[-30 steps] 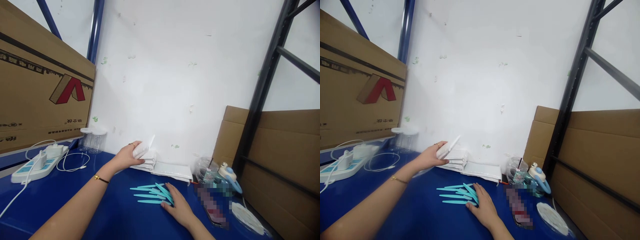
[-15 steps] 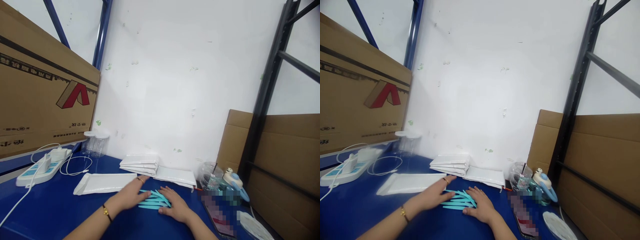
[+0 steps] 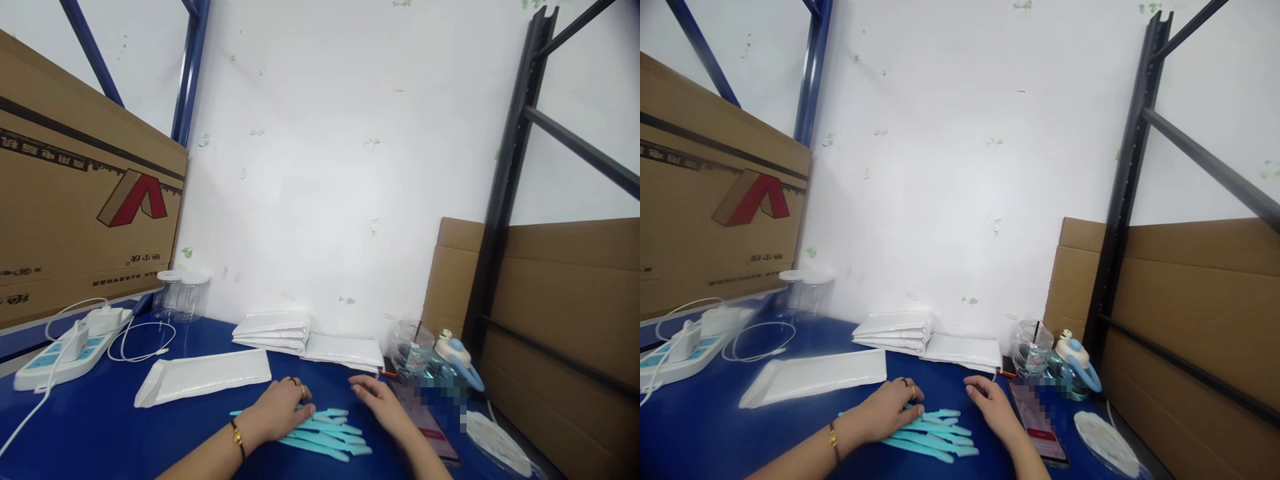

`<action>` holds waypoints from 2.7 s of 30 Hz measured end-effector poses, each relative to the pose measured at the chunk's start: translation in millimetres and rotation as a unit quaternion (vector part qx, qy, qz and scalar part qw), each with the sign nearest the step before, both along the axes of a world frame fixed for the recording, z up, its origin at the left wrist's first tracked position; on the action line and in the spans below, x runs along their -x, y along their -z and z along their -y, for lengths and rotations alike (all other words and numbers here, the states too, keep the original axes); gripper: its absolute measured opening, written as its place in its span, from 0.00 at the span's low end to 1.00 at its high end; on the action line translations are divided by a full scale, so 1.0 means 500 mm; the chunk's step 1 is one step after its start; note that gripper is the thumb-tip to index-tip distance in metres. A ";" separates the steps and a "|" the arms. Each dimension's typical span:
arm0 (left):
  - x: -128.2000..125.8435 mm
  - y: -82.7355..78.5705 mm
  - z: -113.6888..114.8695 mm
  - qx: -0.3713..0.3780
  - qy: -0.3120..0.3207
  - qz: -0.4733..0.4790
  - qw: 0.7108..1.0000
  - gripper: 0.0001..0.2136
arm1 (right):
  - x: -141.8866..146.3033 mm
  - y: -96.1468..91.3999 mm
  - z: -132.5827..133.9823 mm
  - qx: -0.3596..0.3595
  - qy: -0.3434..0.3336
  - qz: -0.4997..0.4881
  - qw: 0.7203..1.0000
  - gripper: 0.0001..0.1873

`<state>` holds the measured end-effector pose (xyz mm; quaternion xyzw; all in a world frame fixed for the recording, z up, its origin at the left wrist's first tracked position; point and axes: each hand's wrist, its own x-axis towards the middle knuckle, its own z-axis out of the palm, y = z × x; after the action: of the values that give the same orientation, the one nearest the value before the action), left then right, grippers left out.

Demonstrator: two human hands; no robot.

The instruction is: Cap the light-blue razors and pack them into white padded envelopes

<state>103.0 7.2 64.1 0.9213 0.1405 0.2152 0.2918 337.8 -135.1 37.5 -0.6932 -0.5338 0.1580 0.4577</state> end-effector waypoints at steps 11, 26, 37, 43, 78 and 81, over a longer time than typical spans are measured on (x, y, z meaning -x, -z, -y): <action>-0.116 0.003 -0.023 0.063 0.005 -0.119 0.991 0.05 | 0.041 0.002 -0.009 0.032 0.004 0.158 0.987 0.05; -0.101 0.032 -0.073 0.057 -0.052 0.031 0.997 0.04 | -0.032 0.021 -0.023 -0.007 -0.007 -0.104 0.995 0.08; -0.063 0.009 -0.089 0.034 0.002 -0.110 0.993 0.12 | -0.049 0.032 -0.014 0.024 0.094 0.117 0.988 0.10; -0.073 0.016 -0.069 0.033 0.026 -0.179 0.983 0.07 | 0.014 0.009 -0.017 0.029 -0.007 0.134 0.991 0.16; -0.101 0.011 -0.036 0.102 0.106 -0.056 0.987 0.11 | 0.087 -0.023 -0.026 0.045 -0.080 0.200 0.976 0.24; -0.102 0.018 -0.048 0.124 0.102 -0.044 0.986 0.14 | 0.070 -0.018 -0.026 0.048 -0.069 0.210 0.974 0.24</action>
<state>154.1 31.1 55.1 0.8962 0.0838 0.1246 0.4174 302.7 -122.0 46.3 -0.6935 -0.6564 0.0657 0.2896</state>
